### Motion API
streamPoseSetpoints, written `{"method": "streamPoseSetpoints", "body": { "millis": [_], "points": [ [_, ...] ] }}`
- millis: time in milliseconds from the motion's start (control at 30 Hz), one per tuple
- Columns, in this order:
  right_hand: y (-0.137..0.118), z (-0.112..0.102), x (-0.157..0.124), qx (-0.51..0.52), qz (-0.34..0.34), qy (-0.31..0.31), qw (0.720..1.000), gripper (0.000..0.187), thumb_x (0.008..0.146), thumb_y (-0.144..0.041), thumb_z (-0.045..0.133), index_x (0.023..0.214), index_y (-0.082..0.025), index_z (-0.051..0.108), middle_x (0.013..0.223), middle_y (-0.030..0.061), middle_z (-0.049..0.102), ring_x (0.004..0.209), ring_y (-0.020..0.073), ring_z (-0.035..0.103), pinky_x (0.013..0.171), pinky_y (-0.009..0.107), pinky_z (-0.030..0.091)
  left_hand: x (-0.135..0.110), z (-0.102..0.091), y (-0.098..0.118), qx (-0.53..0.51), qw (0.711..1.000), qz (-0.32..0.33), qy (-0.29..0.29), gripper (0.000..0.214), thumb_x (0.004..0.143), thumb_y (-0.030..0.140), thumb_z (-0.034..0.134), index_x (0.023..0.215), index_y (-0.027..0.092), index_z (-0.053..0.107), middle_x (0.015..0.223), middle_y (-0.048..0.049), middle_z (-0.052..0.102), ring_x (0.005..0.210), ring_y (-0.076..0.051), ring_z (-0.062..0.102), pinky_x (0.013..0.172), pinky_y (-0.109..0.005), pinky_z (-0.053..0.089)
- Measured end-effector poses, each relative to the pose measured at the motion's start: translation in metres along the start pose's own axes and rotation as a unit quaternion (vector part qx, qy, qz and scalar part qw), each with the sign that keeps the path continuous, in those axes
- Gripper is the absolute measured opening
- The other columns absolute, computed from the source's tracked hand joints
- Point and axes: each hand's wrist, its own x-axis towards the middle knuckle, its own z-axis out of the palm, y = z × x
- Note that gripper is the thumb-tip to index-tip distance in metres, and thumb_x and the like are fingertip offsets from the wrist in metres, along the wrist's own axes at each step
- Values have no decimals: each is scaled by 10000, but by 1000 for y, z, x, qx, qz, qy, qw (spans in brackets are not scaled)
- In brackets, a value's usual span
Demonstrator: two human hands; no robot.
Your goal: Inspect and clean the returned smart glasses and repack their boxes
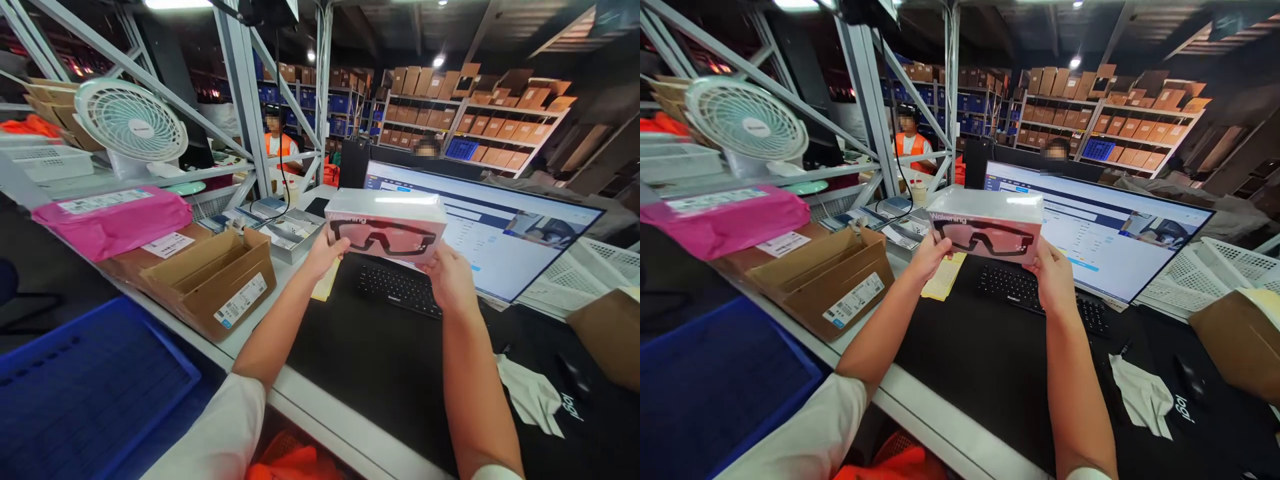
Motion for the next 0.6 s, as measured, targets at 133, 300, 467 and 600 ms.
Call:
{"method": "streamPoseSetpoints", "body": {
  "millis": [133, 300, 467, 600],
  "points": [
    [-3, 26, -6, 93, -22, -7, 995, 313, 821, -485, 783, 919, -190, 750, 790, 13, 664, 629, 115, 576, 587, 256, 512, 2, -5, 0, -12, 995, 64, 80, 688, 507, 572, 963, 1023, 209, 689, 1025, -48, 735, 1030, -226, 707, 924, -331, 554],
    [4, 38, -21, -48, -41, -50, 997, 394, 892, -473, 695, 1189, -222, 760, 749, 6, 595, 679, 162, 577, 724, 379, 550, 9, 0, 12, -194, 953, 76, 220, 602, 541, 543, 939, 985, 233, 675, 991, -24, 745, 975, -208, 712, 874, -328, 582],
    [23, 35, -16, -244, -251, -4, 937, 446, 915, -525, 658, 1292, -291, 708, 1511, 96, 500, 1373, 299, 498, 1084, 516, 477, 12, -2, 16, -138, 968, -43, 205, 588, 542, 559, 926, 935, 209, 663, 860, 2, 698, 707, -132, 646, 654, -263, 550],
    [27, 29, -6, -255, -235, -33, 937, 605, 961, -549, 597, 1512, -309, 525, 1602, 75, 433, 1483, 283, 399, 1175, 518, 402, 8, 2, 10, -61, 985, -61, 150, 621, 549, 648, 892, 888, 194, 638, 807, 9, 656, 649, -109, 576, 634, -257, 524]
  ]
}}
